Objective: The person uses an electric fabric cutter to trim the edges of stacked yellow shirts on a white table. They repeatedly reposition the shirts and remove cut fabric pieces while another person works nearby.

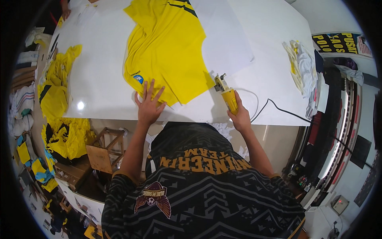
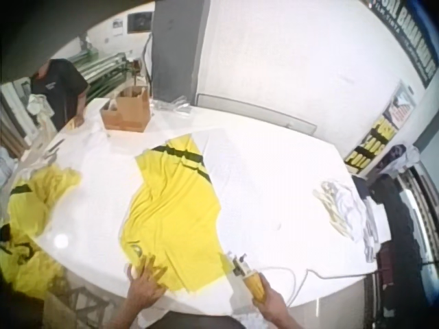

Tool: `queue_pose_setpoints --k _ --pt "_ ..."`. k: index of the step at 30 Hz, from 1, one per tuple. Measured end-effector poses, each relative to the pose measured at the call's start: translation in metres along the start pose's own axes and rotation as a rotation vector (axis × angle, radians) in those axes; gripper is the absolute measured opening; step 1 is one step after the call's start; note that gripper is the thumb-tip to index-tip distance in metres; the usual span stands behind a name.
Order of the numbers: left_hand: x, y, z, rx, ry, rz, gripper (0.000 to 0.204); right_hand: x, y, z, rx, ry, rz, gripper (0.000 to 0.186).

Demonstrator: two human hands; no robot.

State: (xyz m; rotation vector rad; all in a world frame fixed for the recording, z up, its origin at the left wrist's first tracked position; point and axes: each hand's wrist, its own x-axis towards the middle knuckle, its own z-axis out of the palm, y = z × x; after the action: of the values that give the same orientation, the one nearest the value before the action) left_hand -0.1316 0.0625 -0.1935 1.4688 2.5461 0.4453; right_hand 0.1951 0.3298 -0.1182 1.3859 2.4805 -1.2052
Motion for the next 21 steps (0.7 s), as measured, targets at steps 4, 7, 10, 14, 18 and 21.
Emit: queue_pose_setpoints --k 4,7,10,14,18,21 --pt "0.003 -0.035 -0.01 0.057 0.085 -0.114 0.068 0.009 -0.014 0.0 -0.019 -0.009 0.028 0.097" --pt "0.004 -0.07 -0.017 0.11 0.151 -0.197 0.068 0.019 -0.02 0.004 -0.012 0.013 -0.001 0.098" --pt "0.004 -0.102 -0.025 0.099 0.191 -0.284 0.067 0.029 -0.032 0.005 -0.034 0.006 0.026 0.1" --pt "0.002 -0.134 -0.032 0.115 0.184 -0.41 0.066 0.043 -0.048 0.009 -0.05 0.011 0.048 0.099" --pt "0.0 -0.162 -0.035 0.133 0.179 -0.485 0.064 0.06 -0.064 0.018 -0.043 0.037 0.079 0.099" --pt "0.0 -0.171 -0.033 0.169 0.148 -0.519 0.062 0.072 -0.073 0.026 -0.024 0.092 0.063 0.099"
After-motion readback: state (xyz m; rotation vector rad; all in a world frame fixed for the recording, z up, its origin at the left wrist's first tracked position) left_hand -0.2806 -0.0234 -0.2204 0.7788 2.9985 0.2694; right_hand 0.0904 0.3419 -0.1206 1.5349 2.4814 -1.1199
